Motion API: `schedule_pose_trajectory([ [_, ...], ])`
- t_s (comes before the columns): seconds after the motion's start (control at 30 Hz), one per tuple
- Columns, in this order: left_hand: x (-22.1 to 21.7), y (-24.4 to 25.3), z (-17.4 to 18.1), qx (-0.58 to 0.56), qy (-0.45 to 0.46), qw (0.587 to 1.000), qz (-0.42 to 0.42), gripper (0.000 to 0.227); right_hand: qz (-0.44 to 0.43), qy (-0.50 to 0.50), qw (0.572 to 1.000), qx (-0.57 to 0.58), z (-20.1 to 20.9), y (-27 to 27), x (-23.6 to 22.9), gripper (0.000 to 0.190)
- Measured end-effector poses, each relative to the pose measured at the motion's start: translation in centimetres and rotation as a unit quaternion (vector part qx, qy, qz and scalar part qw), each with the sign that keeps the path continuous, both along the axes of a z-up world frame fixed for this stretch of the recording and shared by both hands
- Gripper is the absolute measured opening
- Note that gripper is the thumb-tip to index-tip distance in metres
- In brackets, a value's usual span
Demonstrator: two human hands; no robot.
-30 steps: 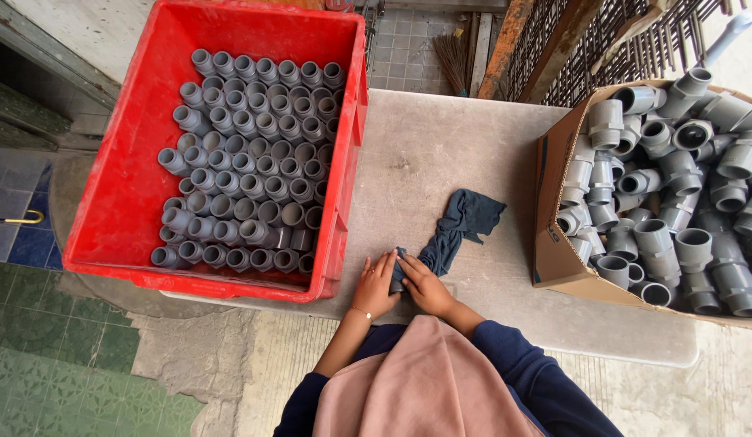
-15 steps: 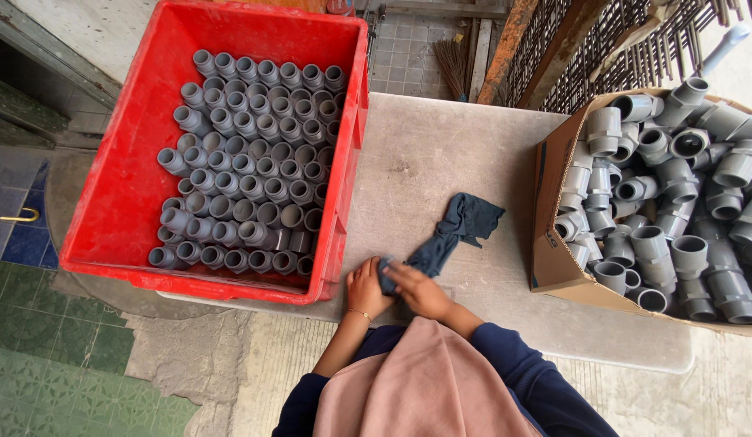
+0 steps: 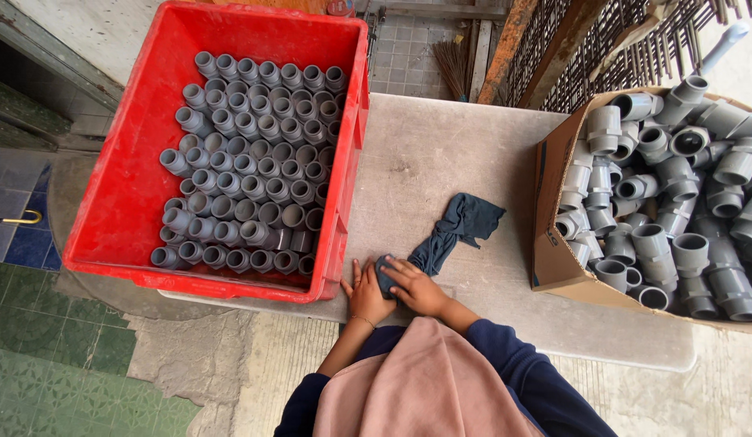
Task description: The person repeatedly wipes gray plastic pipe fittings with a dark cloth and places them into a red crate. The person handles the fittings one at a time, wiping each before stacking them in the crate.
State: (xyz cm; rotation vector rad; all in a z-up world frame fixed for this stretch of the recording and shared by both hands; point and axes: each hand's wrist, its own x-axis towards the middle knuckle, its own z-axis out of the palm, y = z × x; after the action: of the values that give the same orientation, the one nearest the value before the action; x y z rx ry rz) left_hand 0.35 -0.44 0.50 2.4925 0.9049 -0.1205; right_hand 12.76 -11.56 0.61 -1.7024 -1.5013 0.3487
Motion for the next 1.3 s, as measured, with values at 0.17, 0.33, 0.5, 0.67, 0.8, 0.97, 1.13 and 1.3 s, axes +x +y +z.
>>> schedule_pose_trajectory([
  [0.17, -0.3, 0.2, 0.8, 0.009, -0.035, 0.999, -0.003, 0.101, -0.065, 0.071, 0.991, -0.09, -2.2, -0.7, 1.9, 0.038],
  [0.33, 0.5, 0.3, 3.7, 0.031, -0.042, 0.997, -0.051, 0.108, -0.12, 0.056, 0.984, -0.123, -3.6, -1.6, 2.3, 0.039],
  [0.5, 1.9, 0.5, 1.7, 0.056, 0.0, 0.983, -0.172, 0.091, -0.277, 0.219, 0.931, -0.094, -3.2, -1.4, 1.3, 0.038],
  [0.67, 1.3, 1.1, 0.1, -0.054, -0.016, 0.995, -0.079, 0.111, -0.252, 0.175, 0.952, -0.013, 0.7, -1.1, -0.2, 0.041],
  [0.8, 0.2, 0.5, 0.0, -0.001, -0.015, 0.999, -0.053, 0.105, -0.054, 0.09, 0.994, -0.005, -1.0, -1.1, -0.6, 0.04],
  [0.97, -0.8, 0.2, 0.8, -0.035, -0.064, 0.997, -0.007, 0.101, -0.114, -0.027, 0.991, -0.061, -4.9, -1.6, 1.8, 0.032],
  [1.13, -1.4, -0.4, 0.4, -0.036, -0.084, 0.996, 0.008, 0.105, -0.077, 0.01, 0.997, 0.008, 0.0, -1.0, -0.6, 0.037],
  [1.3, -2.0, -0.2, 0.8, -0.02, -0.096, 0.995, -0.002, 0.113, -0.048, -0.081, 0.99, -0.106, -4.5, -2.9, 0.7, 0.037],
])
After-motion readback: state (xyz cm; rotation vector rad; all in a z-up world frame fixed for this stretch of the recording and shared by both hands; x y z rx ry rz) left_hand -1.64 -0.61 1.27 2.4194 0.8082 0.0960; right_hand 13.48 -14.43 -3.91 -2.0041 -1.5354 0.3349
